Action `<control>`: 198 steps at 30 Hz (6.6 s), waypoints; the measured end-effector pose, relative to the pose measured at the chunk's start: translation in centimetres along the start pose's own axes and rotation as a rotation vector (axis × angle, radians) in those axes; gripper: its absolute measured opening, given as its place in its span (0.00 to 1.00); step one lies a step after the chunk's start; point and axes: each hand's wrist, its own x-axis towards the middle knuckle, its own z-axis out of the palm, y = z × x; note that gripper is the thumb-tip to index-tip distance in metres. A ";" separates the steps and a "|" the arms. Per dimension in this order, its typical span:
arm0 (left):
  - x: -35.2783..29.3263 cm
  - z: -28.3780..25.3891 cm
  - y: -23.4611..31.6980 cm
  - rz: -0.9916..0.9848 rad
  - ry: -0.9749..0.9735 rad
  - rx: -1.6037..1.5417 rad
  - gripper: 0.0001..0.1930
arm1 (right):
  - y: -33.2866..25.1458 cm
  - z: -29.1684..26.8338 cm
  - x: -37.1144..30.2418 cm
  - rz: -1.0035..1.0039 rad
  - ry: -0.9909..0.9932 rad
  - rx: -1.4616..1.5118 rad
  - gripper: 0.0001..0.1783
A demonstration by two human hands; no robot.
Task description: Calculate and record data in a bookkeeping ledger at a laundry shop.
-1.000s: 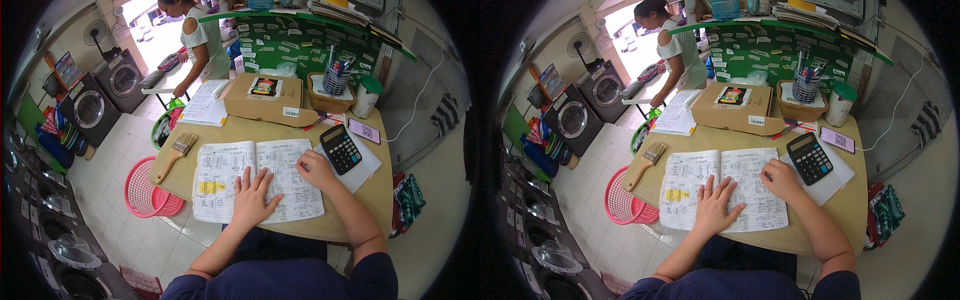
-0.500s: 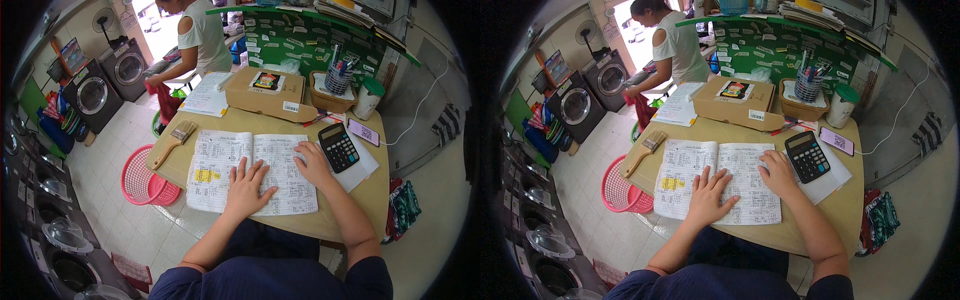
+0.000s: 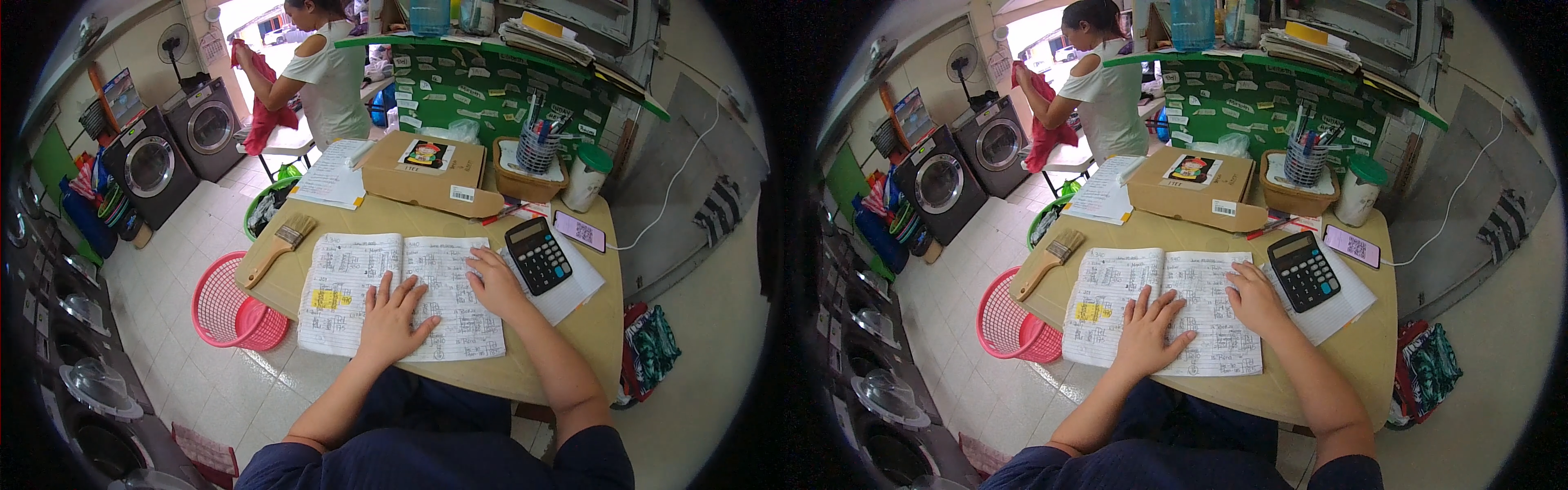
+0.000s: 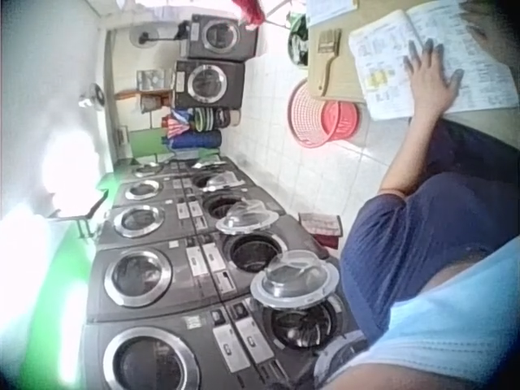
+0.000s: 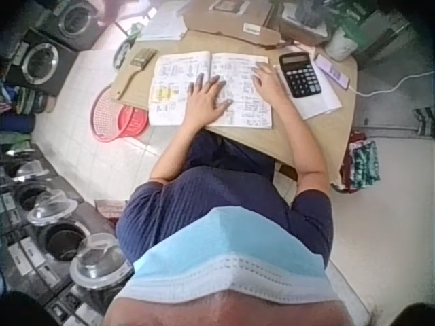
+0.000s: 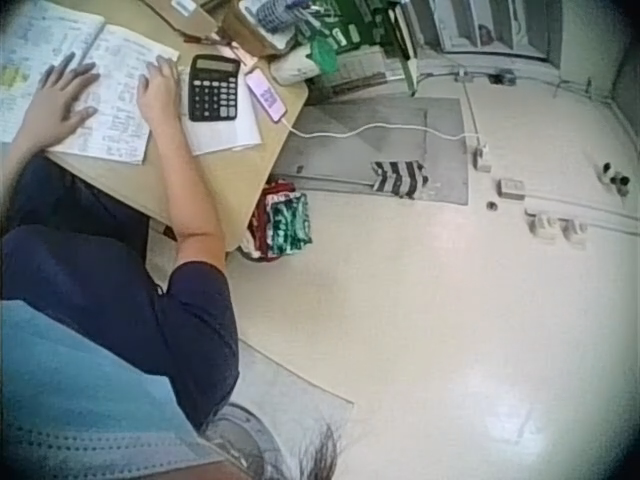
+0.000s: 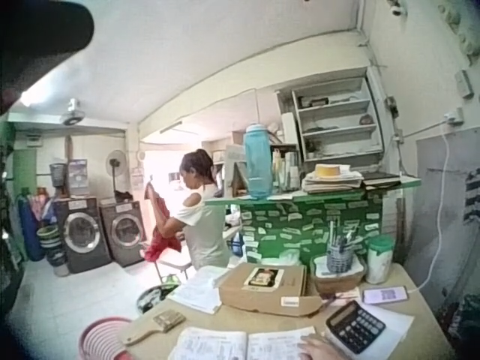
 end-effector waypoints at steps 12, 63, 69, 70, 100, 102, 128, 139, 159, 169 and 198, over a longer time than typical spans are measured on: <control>0.9 0.0 0.5 -0.001 -0.020 0.005 0.30 | -0.1 -3.3 1.9 -0.088 0.521 0.073 0.49; 0.2 0.6 3.5 0.163 -0.093 -0.015 0.38 | -0.5 -0.8 0.2 -0.217 -0.315 0.027 0.25; 0.9 0.8 3.3 0.177 -0.084 0.023 0.39 | -0.1 -0.8 0.7 -0.208 -0.280 0.070 0.24; 1.0 0.8 3.2 0.184 -0.108 0.023 0.39 | 0.2 -0.7 0.9 -0.207 -0.221 0.091 0.21; 0.3 0.3 3.5 0.234 -0.195 -0.001 0.39 | -4.7 -2.2 -0.2 0.099 -0.250 0.426 0.11; 0.0 0.5 3.2 0.273 -0.179 0.005 0.39 | -6.1 -1.0 -1.1 0.024 -0.288 0.601 0.12; 0.6 0.2 3.8 0.255 -0.139 -0.056 0.46 | 0.8 -3.8 0.7 0.474 0.043 2.029 0.26; 0.5 0.1 3.4 0.256 -0.133 -0.043 0.47 | 3.1 -5.0 1.3 0.416 0.265 1.885 0.24; 1.3 0.7 -2.4 -0.397 -0.122 -1.567 0.06 | -6.6 1.8 -0.8 0.146 -0.323 0.943 0.22; -0.5 1.3 -0.7 -0.253 -0.099 -1.242 0.05 | -3.7 -0.2 -0.4 0.002 0.189 0.493 0.09; -0.2 1.0 -0.4 -0.198 -0.057 -1.236 0.06 | 14.8 -13.6 -2.1 0.829 -0.011 -0.220 0.29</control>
